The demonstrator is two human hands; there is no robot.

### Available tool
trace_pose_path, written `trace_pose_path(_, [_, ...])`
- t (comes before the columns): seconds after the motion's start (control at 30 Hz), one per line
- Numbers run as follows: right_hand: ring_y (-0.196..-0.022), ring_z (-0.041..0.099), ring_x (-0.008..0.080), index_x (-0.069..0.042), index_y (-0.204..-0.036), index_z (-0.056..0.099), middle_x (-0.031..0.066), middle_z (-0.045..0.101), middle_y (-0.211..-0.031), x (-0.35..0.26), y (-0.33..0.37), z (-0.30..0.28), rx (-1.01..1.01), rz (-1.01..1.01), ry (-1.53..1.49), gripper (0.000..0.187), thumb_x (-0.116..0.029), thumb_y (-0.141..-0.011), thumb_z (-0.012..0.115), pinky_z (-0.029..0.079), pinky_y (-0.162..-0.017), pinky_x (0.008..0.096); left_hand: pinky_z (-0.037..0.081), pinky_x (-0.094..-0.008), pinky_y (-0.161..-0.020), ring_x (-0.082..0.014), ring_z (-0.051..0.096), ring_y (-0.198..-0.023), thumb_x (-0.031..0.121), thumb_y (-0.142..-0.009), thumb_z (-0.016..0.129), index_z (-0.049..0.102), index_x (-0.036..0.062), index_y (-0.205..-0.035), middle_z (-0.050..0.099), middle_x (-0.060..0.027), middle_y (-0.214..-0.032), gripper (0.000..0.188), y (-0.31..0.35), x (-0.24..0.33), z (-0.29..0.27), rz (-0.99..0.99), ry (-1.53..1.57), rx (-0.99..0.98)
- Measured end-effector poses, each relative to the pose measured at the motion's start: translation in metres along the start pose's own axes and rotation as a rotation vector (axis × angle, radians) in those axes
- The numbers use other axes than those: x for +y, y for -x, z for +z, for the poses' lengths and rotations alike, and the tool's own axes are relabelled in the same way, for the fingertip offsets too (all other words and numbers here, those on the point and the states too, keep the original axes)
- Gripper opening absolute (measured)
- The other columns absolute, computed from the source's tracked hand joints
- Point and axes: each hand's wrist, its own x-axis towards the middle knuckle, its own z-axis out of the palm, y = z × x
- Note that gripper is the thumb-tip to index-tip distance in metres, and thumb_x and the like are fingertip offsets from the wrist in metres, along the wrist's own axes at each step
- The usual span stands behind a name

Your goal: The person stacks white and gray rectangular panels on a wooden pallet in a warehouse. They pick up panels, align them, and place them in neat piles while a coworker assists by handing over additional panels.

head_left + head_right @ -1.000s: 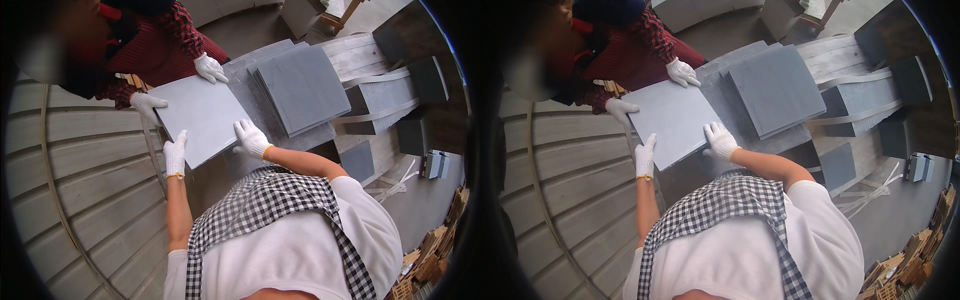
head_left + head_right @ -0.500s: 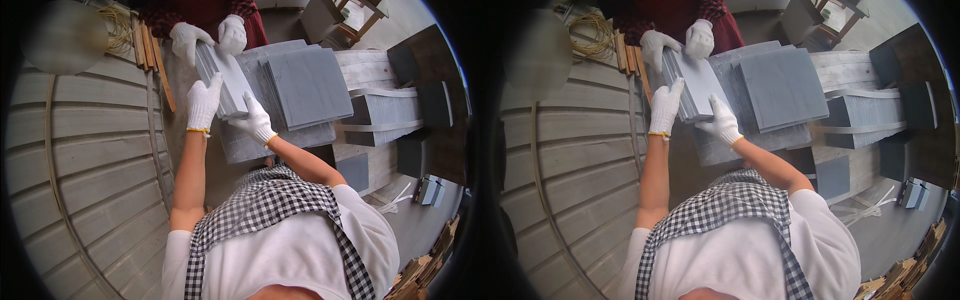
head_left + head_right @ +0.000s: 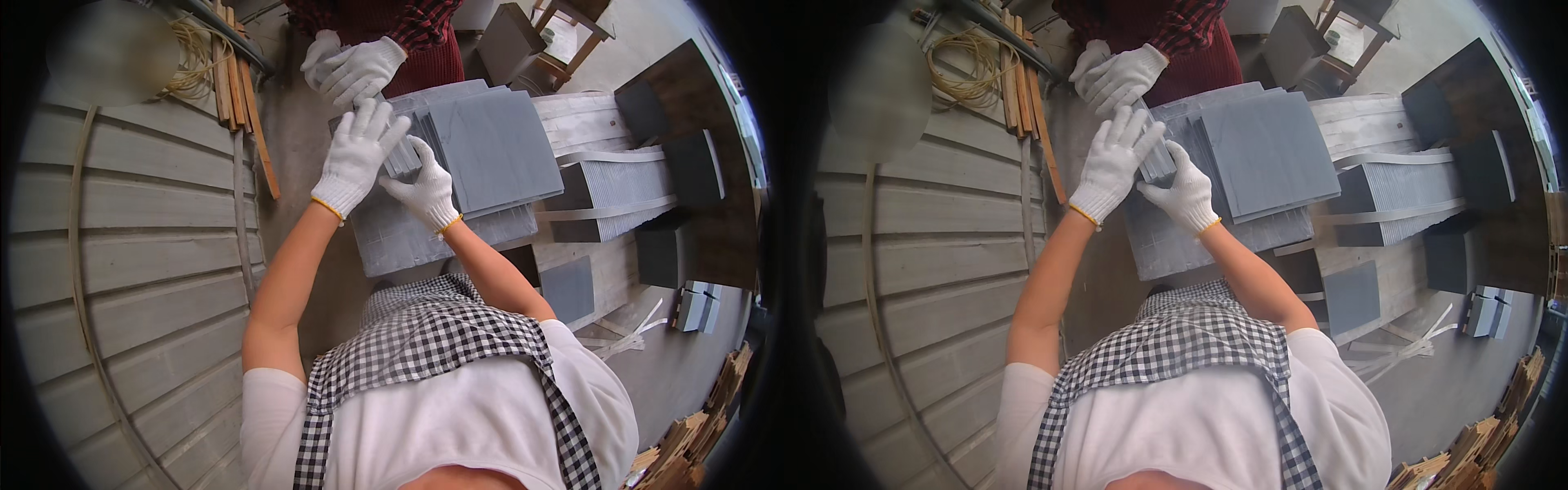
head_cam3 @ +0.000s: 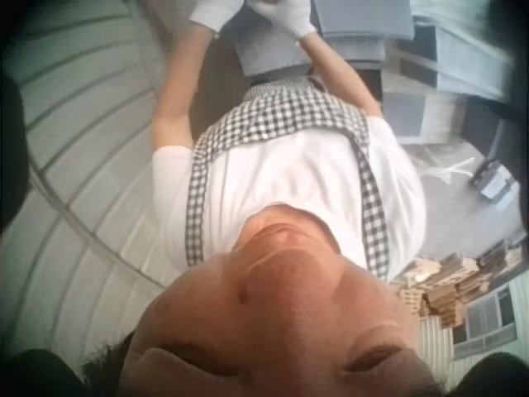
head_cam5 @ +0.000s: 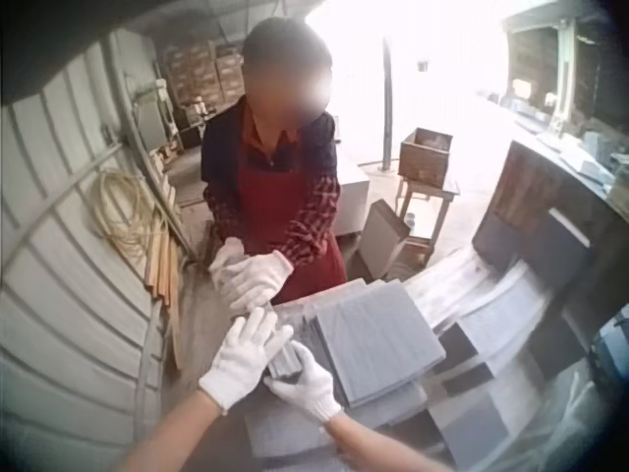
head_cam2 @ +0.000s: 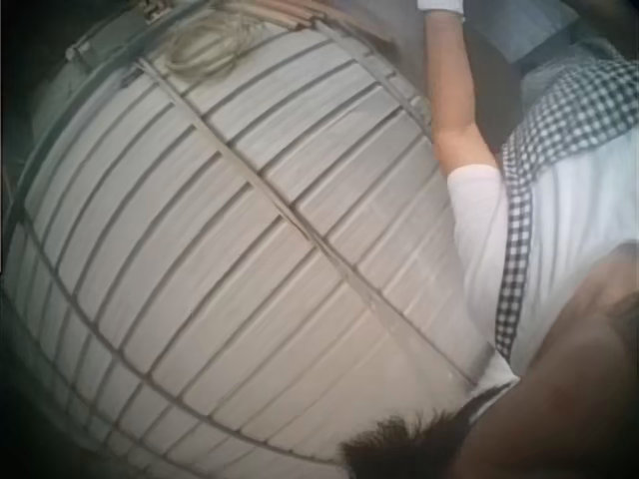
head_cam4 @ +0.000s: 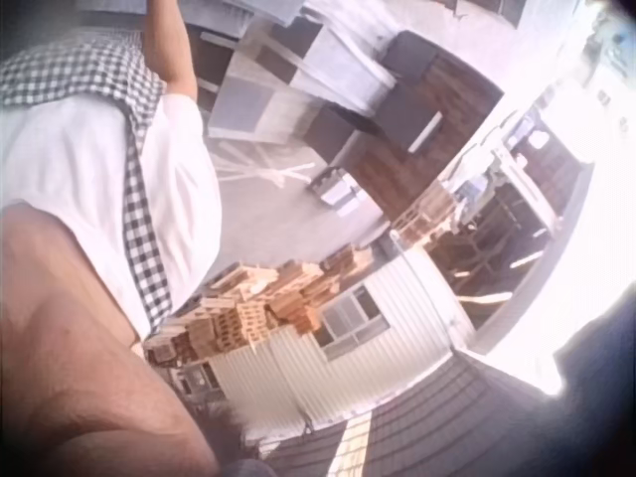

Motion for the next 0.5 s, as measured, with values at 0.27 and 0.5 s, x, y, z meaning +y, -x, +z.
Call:
trace_pose_path(0.27, [-0.14, 0.042, 0.0237, 0.0, -0.152, 0.035, 0.0144, 0.043, -0.152, 0.02, 0.02, -0.085, -0.214, 0.218, -0.767, 0.072, -0.041, -0.099, 0.058, 0.031, -0.117, 0.0381, 0.027, -0.0531, -0.118, -0.0371, 0.039, -0.141, 0.009, -0.08, 0.067, 0.057, 0.0131, -0.124, 0.051, -0.013, -0.138, 0.045, -0.066, 0.025, 0.011, 0.376, 0.317, -0.081])
trace_pose_path(0.5, [-0.125, 0.053, 0.0296, 0.003, -0.143, 0.046, 0.0167, 0.055, -0.138, 0.091, 0.008, -0.058, 0.63, 0.543, -1.152, 0.083, -0.067, -0.099, 0.042, 0.041, -0.109, 0.0432, 0.032, -0.0515, -0.113, -0.0366, 0.041, -0.136, 0.013, -0.062, 0.085, 0.056, 0.0119, -0.122, 0.052, -0.0114, -0.13, 0.067, -0.091, 0.068, 0.005, 0.47, 0.387, -0.081])
